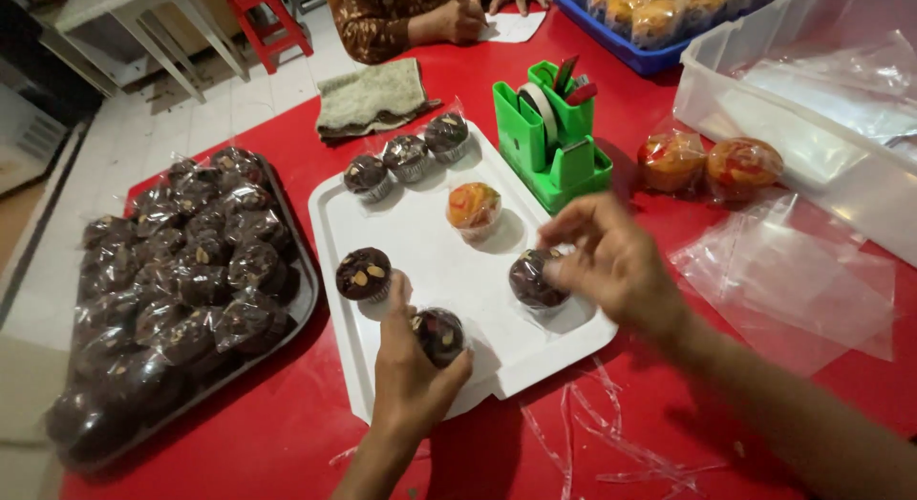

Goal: The person is taking individual muffins, placing them into plastic bags, and sealing the bags using a green tape dispenser on a red table.

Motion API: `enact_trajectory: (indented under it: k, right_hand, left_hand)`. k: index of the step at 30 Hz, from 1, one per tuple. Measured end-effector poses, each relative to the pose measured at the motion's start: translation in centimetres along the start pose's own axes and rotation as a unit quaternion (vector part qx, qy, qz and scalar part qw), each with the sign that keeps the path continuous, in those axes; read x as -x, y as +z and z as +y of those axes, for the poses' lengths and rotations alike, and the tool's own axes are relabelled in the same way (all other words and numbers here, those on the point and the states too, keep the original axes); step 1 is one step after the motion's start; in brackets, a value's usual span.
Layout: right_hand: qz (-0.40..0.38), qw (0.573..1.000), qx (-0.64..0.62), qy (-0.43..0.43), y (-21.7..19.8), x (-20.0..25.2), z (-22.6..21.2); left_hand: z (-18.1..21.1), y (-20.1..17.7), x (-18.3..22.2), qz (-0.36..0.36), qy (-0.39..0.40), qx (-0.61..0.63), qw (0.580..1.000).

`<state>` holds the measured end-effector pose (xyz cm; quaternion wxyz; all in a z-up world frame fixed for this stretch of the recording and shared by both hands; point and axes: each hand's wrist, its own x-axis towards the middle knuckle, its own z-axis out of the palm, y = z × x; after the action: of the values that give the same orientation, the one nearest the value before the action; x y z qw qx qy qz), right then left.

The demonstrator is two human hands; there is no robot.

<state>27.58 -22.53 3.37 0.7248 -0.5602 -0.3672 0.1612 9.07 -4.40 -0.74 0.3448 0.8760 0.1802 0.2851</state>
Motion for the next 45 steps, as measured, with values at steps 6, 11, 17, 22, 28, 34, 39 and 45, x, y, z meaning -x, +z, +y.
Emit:
enact_trajectory:
  k: [6, 11, 17, 22, 28, 34, 39, 45]
  right_hand:
    - [-0.068, 0.952, -0.228, 0.191, 3.6, 4.4, 1.1]
    - [-0.207, 0.895, -0.393, 0.047, 6.9, 7.1, -1.4]
    - [-0.110, 0.950, -0.293, 0.001, 8.0, 9.5, -3.4]
    - [-0.041, 0.992, -0.074, -0.099, 8.5, 10.8, -2.7]
    - [-0.045, 0.960, 0.043, -0.274, 9.5, 11.3, -2.6]
    - [-0.007, 0.902, 0.115, -0.415, 9.5, 10.8, -1.6]
    - [0.026, 0.886, 0.152, -0.437, 9.1, 10.6, -0.6]
    - [0.048, 0.861, 0.187, -0.471, 8.0, 10.2, 1.2]
  left_hand:
    - [5.5, -1.2, 4.6, 0.111, -0.030, 0.225, 0.968]
    - [8.7, -0.7, 7.5, 0.174, 0.063, 0.347, 0.919]
    - [10.6, -2.8, 9.5, 0.213, 0.056, 0.190, 0.957]
    - [-0.4, -1.2, 12.3, 0.242, 0.131, -0.112, 0.955]
    - [10.9, -2.0, 11.8, 0.309, 0.012, -0.008, 0.951]
    - [13.4, -2.7, 10.9, 0.315, 0.016, 0.082, 0.945]
    - [14.0, -2.6, 10.2, 0.328, 0.002, 0.187, 0.926]
    - [13.5, -2.4, 10.1, 0.312, 0.003, 0.062, 0.948]
